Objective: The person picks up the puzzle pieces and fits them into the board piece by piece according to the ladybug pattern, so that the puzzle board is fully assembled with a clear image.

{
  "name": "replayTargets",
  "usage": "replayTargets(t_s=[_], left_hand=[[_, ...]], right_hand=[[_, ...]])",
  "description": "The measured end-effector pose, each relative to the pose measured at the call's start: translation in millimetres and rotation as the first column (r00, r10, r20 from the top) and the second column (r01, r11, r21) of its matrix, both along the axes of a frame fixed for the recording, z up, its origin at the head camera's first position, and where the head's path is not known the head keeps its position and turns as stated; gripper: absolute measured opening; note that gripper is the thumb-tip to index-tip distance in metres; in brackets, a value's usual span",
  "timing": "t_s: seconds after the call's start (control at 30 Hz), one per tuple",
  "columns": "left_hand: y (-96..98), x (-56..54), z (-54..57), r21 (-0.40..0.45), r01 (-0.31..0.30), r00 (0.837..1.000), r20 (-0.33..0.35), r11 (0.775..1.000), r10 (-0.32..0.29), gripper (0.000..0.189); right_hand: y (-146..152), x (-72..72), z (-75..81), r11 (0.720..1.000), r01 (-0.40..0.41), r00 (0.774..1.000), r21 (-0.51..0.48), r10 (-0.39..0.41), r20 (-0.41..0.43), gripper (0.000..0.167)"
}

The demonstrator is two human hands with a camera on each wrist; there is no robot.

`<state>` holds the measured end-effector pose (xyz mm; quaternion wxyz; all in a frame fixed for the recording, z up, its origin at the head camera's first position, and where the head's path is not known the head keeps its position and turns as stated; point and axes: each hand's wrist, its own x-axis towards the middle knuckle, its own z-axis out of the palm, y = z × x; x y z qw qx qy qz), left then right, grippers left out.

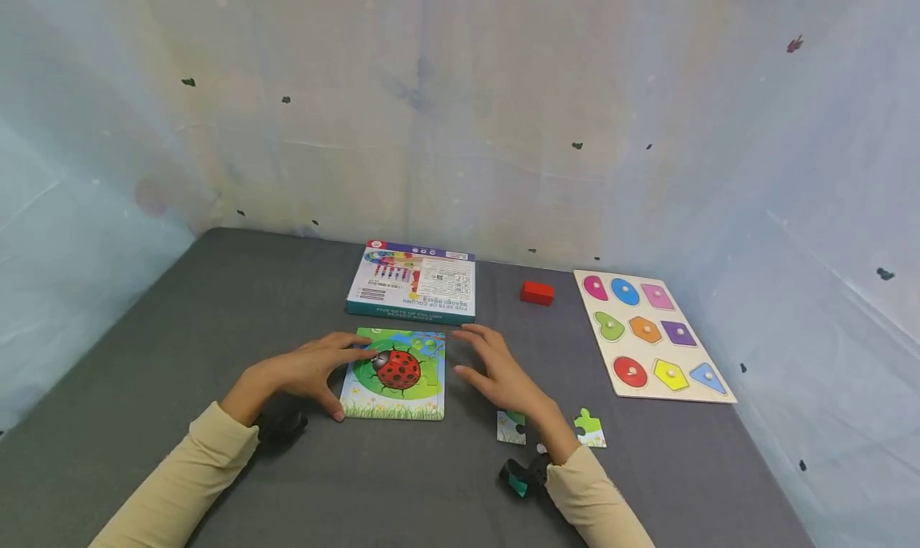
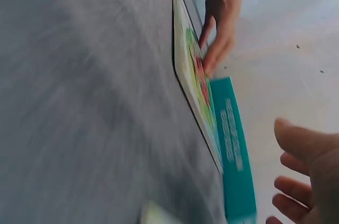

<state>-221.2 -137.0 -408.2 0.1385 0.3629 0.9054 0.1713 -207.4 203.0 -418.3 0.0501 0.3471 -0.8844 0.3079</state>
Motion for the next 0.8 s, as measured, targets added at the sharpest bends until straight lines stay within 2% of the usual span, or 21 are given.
replayTargets(t_s=[0.2,0.37,0.5,0.63,0.8], left_hand=[[-0.6,-0.1,0.3,0.011,-0.012,1.000,0.007,1.000,0.012,0.095],[-0.1,-1.3,-1.2,0.016,-0.007,1.000,0.015,1.000,0.007,0.095],[-0.3,-1.3,-1.6,0.011,-0.009,1.000,0.022,1.000,0.009,0.096],[-0.2,-0.7,-0.5,0.008,-0.012,1.000,0.022,1.000,0.012,0.096],[0.1,-0.4,0.6,-0.003,-0.004,1.000,0.014,1.000,0.004,0.096]], right_hand=[[36,28.1,6.0,0.997,0.044,0.999,0.065,-0.045,0.016,0.067],[58,50.7,-3.6,0.981,0.118,0.988,0.154,-0.132,0.082,0.074],[66,63.4,-9.9,0.971,0.162,0.977,0.174,-0.183,0.111,0.077],[69,70.4,-16.5,0.975,0.165,0.982,0.151,-0.177,0.069,0.074],[70,73.5,-26.7,0.980,0.168,0.986,0.105,-0.166,-0.022,0.060]])
